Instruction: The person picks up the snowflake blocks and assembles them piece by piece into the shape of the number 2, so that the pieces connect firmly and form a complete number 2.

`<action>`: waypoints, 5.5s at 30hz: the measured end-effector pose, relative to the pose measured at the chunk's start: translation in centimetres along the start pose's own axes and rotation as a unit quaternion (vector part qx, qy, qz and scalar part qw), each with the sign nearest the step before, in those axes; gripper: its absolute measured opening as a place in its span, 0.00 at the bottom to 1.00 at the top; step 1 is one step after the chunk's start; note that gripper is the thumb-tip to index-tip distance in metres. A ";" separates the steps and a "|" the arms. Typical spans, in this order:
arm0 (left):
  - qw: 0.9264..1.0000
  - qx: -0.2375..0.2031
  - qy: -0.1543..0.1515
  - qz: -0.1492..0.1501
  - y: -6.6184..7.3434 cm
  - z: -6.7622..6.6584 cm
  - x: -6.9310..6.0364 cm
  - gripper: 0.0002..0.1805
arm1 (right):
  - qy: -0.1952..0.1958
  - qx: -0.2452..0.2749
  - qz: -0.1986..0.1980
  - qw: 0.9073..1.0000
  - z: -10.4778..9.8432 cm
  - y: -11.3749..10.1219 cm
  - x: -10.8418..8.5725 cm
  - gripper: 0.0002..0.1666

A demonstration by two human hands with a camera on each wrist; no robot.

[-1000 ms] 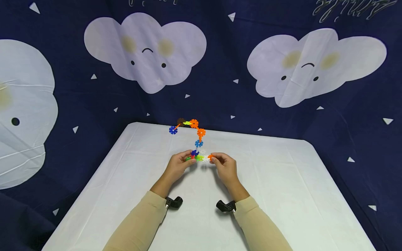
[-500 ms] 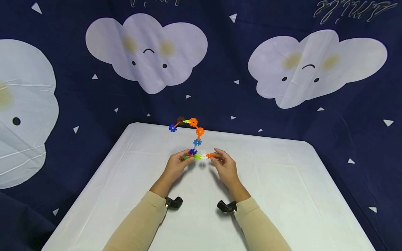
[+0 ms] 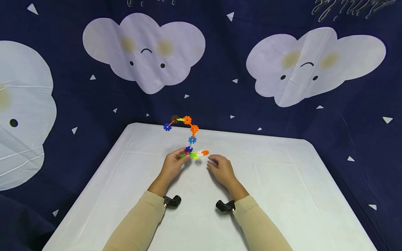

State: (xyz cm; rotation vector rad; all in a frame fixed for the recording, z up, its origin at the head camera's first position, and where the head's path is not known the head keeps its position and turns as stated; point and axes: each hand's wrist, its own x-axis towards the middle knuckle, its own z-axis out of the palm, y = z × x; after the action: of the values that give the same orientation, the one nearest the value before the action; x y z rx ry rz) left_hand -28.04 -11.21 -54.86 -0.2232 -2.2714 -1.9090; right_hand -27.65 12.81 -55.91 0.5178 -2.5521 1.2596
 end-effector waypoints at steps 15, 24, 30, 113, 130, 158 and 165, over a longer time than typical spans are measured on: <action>1.000 -0.030 0.002 -0.002 0.0 0.1 0.0 0.22 | -0.050 -0.106 -0.046 0.992 1.6 -0.1 2.3 0.10; 0.999 -0.041 0.002 -0.008 -0.1 0.2 0.0 0.23 | -0.013 -0.005 0.046 0.999 1.4 0.1 2.4 0.15; 0.999 -0.037 0.005 -0.010 -0.1 0.2 -0.1 0.22 | 0.001 0.046 0.092 0.995 0.3 0.3 1.9 0.13; 0.999 0.012 -0.039 0.029 0.5 0.8 -0.8 0.20 | 0.045 0.344 0.173 0.922 -1.8 -0.2 1.1 0.11; 0.998 0.042 -0.049 0.023 0.3 0.7 -0.9 0.21 | 0.007 0.335 0.175 0.926 -2.0 0.1 1.0 0.14; 0.997 -0.074 0.018 0.016 0.0 0.1 -0.2 0.21 | 0.048 0.259 0.152 0.953 -1.7 0.5 1.1 0.19; 0.996 -0.062 0.057 0.008 -0.4 -0.3 0.0 0.22 | -0.026 0.034 0.065 0.997 0.0 -0.1 1.5 0.18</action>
State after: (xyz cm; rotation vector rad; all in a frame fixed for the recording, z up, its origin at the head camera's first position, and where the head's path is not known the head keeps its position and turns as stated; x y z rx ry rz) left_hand -28.07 -11.57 -55.16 -0.1444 -2.0757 -2.0021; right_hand -29.01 12.47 -55.23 0.4092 -2.6324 1.3985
